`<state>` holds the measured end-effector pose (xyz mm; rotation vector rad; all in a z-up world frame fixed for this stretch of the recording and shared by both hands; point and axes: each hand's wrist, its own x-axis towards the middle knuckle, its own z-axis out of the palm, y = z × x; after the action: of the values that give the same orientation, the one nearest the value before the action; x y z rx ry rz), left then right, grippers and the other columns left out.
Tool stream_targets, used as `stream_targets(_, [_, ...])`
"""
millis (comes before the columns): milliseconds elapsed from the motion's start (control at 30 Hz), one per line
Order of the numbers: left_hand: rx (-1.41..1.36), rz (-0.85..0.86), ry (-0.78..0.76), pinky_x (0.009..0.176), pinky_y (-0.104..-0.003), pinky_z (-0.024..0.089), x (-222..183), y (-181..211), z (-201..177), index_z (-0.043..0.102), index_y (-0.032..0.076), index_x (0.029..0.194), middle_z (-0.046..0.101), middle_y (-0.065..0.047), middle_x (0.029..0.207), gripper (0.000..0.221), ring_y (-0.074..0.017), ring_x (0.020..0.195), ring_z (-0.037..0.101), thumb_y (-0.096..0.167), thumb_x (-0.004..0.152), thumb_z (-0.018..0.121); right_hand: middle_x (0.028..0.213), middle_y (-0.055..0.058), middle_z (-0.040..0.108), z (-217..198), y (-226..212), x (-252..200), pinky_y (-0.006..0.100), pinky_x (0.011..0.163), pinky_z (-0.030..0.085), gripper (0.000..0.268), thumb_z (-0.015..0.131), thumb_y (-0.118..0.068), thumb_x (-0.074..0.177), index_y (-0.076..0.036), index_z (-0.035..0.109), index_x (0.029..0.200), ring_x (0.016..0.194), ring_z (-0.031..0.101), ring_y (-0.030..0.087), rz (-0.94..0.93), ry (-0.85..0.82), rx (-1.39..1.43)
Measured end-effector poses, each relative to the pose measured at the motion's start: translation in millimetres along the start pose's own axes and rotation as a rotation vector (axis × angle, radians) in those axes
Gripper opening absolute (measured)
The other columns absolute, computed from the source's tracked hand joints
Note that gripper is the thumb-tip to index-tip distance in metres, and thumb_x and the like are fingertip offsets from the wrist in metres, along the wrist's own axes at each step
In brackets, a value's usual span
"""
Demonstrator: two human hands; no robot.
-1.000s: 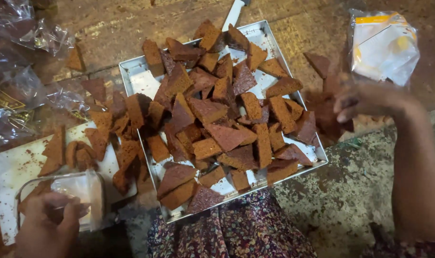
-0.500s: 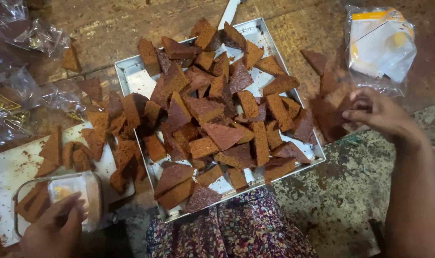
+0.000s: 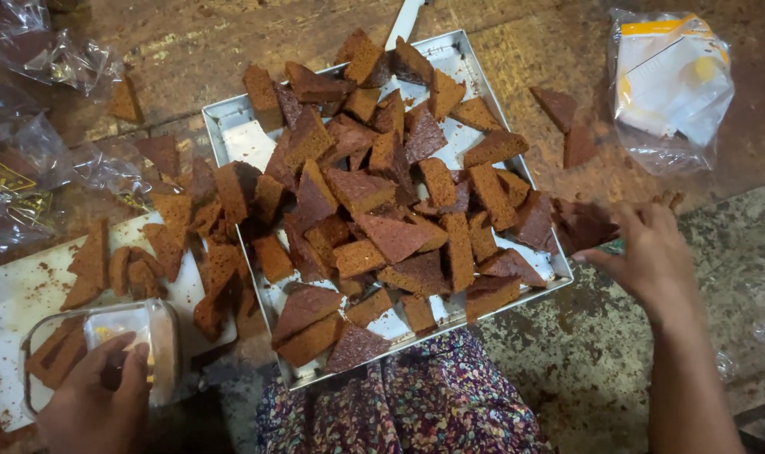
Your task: The person repeatedly picks triangular cake pieces from a metal tray and places them into small clear plastic bags. The person then sets the filled bags aside on the table. The process continues throughout the clip.
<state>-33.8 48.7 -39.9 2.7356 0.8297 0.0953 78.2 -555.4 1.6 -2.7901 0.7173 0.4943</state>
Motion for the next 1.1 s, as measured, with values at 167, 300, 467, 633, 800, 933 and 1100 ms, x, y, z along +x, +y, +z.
stream_targets(167, [-0.016, 0.0, 0.022, 0.093, -0.036, 0.051, 0, 5, -1, 0.081, 0.024, 0.131, 0.076, -0.005, 0.088, 0.03, -0.0215, 0.095, 0.071, 0.039, 0.107, 0.069, 0.13, 0.024, 0.061, 24, 24, 11, 0.054, 0.092, 0.056, 0.061, 0.074, -0.034, 0.085, -0.003, 0.062, 0.136, 0.111, 0.062, 0.04, -0.331, 0.207, -0.068])
stream_targets(300, [-0.077, -0.045, 0.003, 0.092, -0.034, 0.051, 1, 12, -3, 0.079, 0.024, 0.13, 0.076, -0.005, 0.087, 0.027, -0.0177, 0.091, 0.072, 0.032, 0.106, 0.07, 0.126, 0.025, 0.062, 12, 3, 5, 0.055, 0.09, 0.053, 0.064, 0.075, -0.04, 0.084, -0.005, 0.063, 0.135, 0.112, 0.06, 0.042, -0.262, 0.16, -0.061])
stream_targets(467, [0.046, 0.437, 0.267, 0.087, -0.047, 0.053, 8, -15, 20, 0.082, 0.012, 0.132, 0.07, -0.018, 0.106, 0.028, -0.0383, 0.098, 0.067, 0.006, 0.106, 0.073, 0.153, 0.021, 0.036, 7, -27, 14, 0.058, 0.105, 0.05, 0.048, 0.062, -0.036, 0.097, -0.005, 0.06, 0.134, 0.116, 0.059, 0.045, -0.101, -0.056, -0.103])
stream_targets(633, [-0.282, 0.435, 0.084, 0.076, -0.041, 0.055, -17, 111, -29, 0.064, -0.002, 0.14, 0.062, -0.023, 0.121, 0.042, -0.0309, 0.088, 0.065, 0.003, 0.098, 0.068, 0.097, 0.018, 0.072, -9, -37, 5, 0.039, 0.07, 0.062, 0.022, 0.073, -0.017, 0.098, -0.002, 0.069, 0.114, 0.076, 0.071, 0.029, -0.104, 0.069, 0.081])
stream_targets(800, [-0.29, 0.461, -0.031, 0.089, -0.053, 0.052, -36, 175, -3, 0.053, 0.019, 0.142, 0.054, -0.02, 0.143, 0.061, -0.0406, 0.121, 0.057, 0.006, 0.083, 0.064, 0.081, -0.002, 0.055, -20, -57, -47, 0.025, 0.069, 0.041, 0.018, 0.073, -0.021, 0.097, -0.013, 0.059, 0.089, 0.073, 0.048, 0.011, -0.416, 0.133, 0.831])
stream_targets(933, [-0.246, 0.539, -0.341, 0.044, -0.031, 0.058, -53, 239, -15, 0.037, 0.01, 0.145, 0.039, -0.016, 0.146, 0.083, -0.0231, 0.058, 0.062, -0.01, 0.071, 0.068, 0.111, 0.011, 0.072, 1, -102, -93, 0.023, 0.075, 0.06, 0.033, 0.075, -0.011, 0.081, -0.001, 0.07, 0.112, 0.087, 0.07, 0.015, -0.852, -0.381, 1.303])
stream_targets(1100, [-0.503, 0.765, -0.297, 0.063, -0.041, 0.074, -72, 251, -10, 0.032, -0.003, 0.15, 0.036, -0.029, 0.151, 0.089, -0.0413, 0.07, 0.075, -0.011, 0.073, 0.076, 0.109, 0.011, 0.073, 10, -144, -119, 0.02, 0.072, 0.055, 0.035, 0.078, -0.008, 0.079, 0.0, 0.071, 0.113, 0.086, 0.067, 0.012, -0.701, -0.336, 1.231])
